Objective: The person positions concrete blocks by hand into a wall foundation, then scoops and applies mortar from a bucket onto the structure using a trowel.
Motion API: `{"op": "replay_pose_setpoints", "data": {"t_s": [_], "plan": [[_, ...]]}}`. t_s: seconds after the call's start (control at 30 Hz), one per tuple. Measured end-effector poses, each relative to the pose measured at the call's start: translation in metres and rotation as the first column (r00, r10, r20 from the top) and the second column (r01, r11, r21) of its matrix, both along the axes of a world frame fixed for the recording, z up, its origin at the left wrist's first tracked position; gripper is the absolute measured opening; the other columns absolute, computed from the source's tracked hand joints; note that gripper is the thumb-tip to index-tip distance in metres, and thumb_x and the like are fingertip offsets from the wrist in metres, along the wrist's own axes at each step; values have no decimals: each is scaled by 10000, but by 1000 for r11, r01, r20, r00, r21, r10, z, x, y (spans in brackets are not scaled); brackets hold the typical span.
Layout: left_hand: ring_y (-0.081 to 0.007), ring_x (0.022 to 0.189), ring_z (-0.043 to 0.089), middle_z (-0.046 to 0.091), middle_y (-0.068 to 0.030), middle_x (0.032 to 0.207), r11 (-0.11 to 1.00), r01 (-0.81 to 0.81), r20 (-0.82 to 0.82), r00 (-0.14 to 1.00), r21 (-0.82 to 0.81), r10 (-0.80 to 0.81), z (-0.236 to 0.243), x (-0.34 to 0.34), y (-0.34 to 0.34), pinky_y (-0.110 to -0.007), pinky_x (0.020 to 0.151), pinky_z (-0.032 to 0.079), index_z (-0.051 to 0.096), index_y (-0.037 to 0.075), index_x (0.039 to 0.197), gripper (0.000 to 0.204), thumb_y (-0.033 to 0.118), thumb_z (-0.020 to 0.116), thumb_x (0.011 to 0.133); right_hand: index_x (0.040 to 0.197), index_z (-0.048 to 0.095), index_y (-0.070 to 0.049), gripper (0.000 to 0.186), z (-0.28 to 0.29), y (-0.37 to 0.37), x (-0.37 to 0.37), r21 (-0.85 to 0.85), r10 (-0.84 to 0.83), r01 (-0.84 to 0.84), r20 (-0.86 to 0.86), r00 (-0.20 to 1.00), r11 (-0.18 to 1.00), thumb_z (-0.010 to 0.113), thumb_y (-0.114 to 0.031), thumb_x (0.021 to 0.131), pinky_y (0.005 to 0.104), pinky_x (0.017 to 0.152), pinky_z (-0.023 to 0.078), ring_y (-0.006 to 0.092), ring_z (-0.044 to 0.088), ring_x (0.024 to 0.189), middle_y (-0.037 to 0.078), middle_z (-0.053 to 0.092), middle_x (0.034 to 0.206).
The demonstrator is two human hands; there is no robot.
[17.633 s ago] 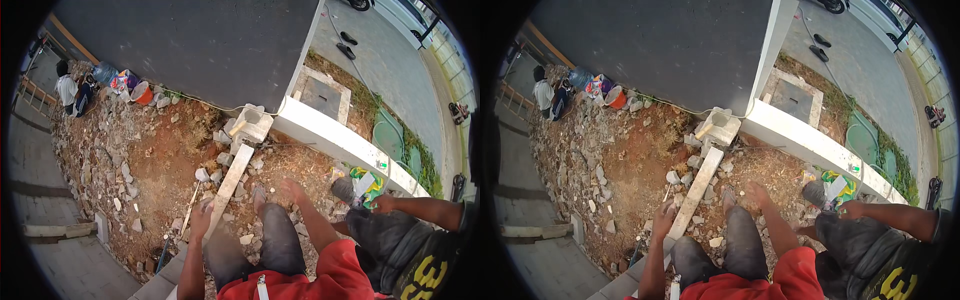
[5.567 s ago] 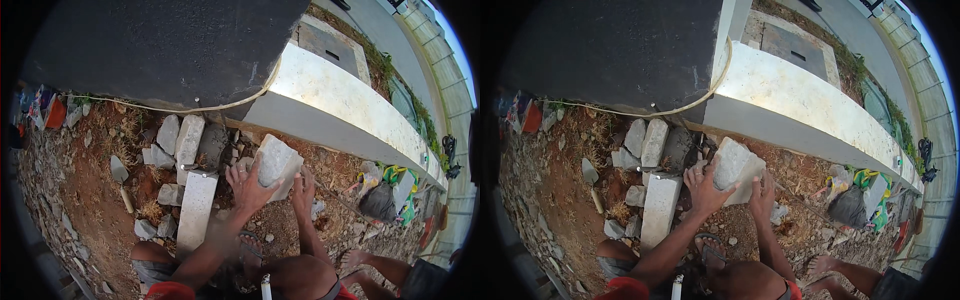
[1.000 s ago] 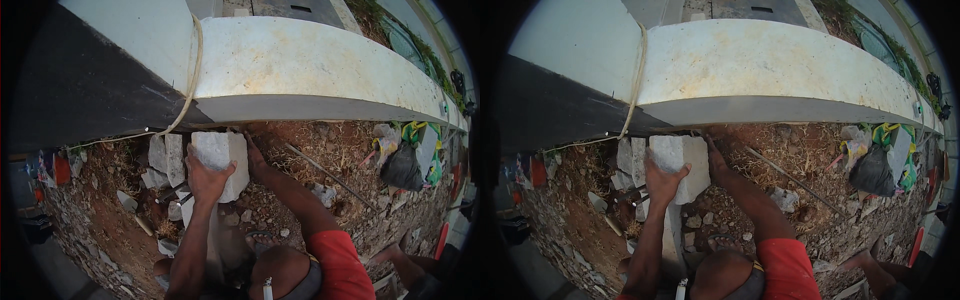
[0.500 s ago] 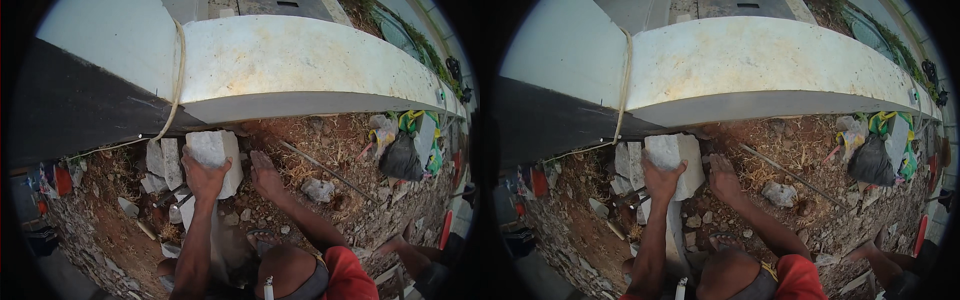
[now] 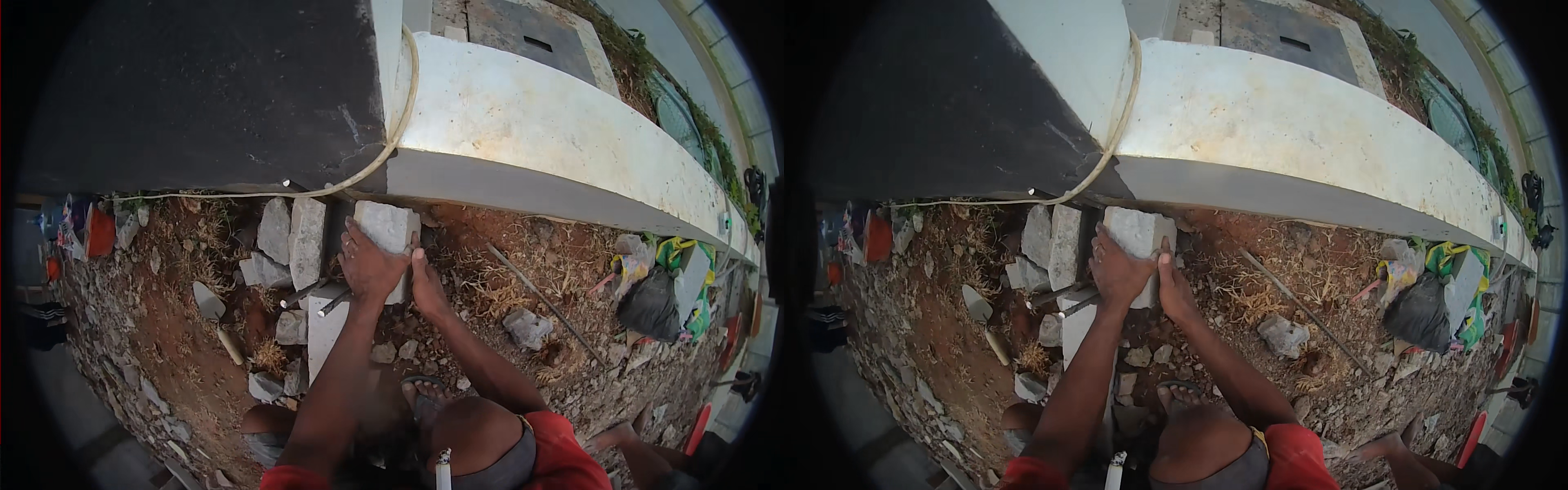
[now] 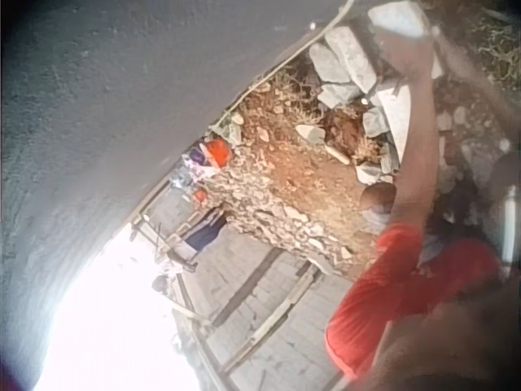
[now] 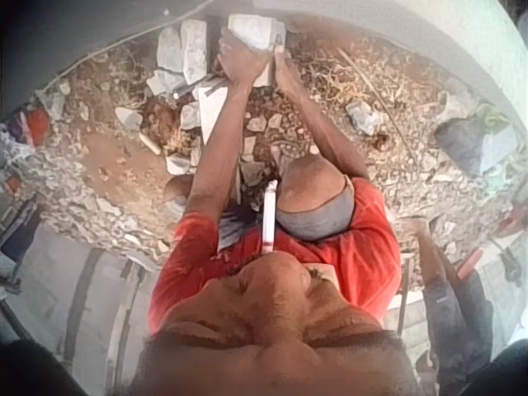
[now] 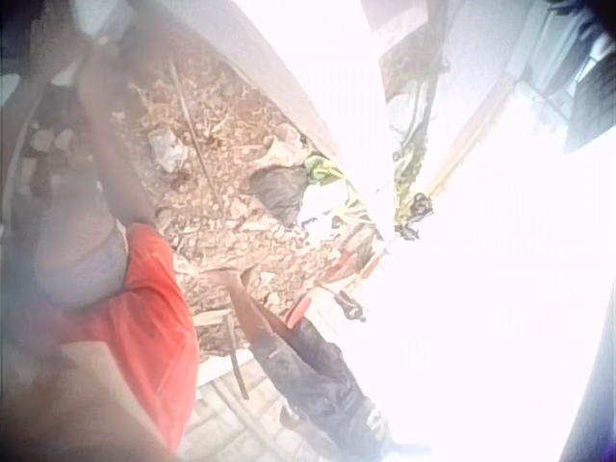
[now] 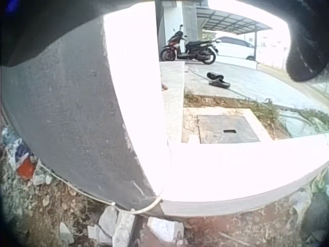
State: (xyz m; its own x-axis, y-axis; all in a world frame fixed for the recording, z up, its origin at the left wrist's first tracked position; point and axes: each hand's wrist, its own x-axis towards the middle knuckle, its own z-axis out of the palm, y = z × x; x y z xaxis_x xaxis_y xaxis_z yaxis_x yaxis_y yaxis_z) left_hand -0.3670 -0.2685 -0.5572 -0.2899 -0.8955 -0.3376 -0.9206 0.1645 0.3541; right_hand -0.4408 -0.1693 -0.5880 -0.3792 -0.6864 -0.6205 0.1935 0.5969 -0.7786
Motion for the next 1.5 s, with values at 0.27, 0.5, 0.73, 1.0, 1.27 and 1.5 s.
{"op": "replay_pose_setpoints", "data": {"t_s": [0.27, 0.5, 0.73, 1.0, 1.27, 1.5], "plan": [[-412, 1454, 319, 308, -270, 1557, 969, -152, -645, 725, 194, 243, 35, 64, 132, -535, 1193, 289, 211, -47, 1558, 1061, 310, 872, 808, 1609, 164, 59, 1041, 23, -19, -16, -147, -173, 169, -20, 985, 975, 673, -558, 942, 434, 1243, 236, 387, 211, 1553, 300, 224, 1651], [-291, 1345, 482, 508, -104, 1456, 91, 151, -26, -387, 984, 922, -29, 62, 99, -537, 1153, 345, 448, 99, 1474, 871, 502, 857, 819, 1539, 336, 25, 935, 15, -69, -19, -113, 46, -37, 79, 996, 993, 849, -310, 833, 428, 1164, 374, 316, 482, 1373, 196, 492, 1486], [-232, 1268, 553, 577, -57, 1393, 206, 169, -156, -269, 964, 950, -22, 58, 102, -543, 967, 494, 463, 143, 1465, 770, 525, 791, 883, 1481, 419, 16, 800, 26, -43, -34, -258, 82, -55, 94, 992, 965, 829, -220, 836, 415, 1109, 426, 272, 558, 1285, 150, 561, 1416], [-256, 1175, 605, 579, -64, 1381, 308, -113, -320, -116, 945, 940, -19, 35, 76, -490, 831, 545, 357, 182, 1533, 887, 553, 801, 861, 1493, 406, 28, 743, 3, -45, -31, -188, -152, 214, 299, 942, 959, 751, -315, 931, 434, 1090, 457, 286, 579, 1267, 155, 567, 1408], [-308, 1340, 497, 474, -56, 1501, 195, 41, -192, -78, 980, 978, 1, 55, 61, -649, 977, 471, 339, 208, 1536, 857, 553, 774, 883, 1423, 506, 58, 720, 12, -59, -15, -125, -153, 172, 145, 977, 977, 769, -376, 912, 394, 1033, 479, 262, 605, 1208, 169, 618, 1344], [-300, 1350, 473, 539, -64, 1456, 106, 85, -81, -255, 991, 963, -13, 50, 71, -603, 1059, 415, 469, 207, 1474, 727, 505, 783, 890, 1367, 542, 87, 696, 9, -53, 12, -250, -299, 252, -170, 939, 935, 743, -403, 916, 410, 990, 493, 311, 658, 1133, 227, 674, 1256]]}}
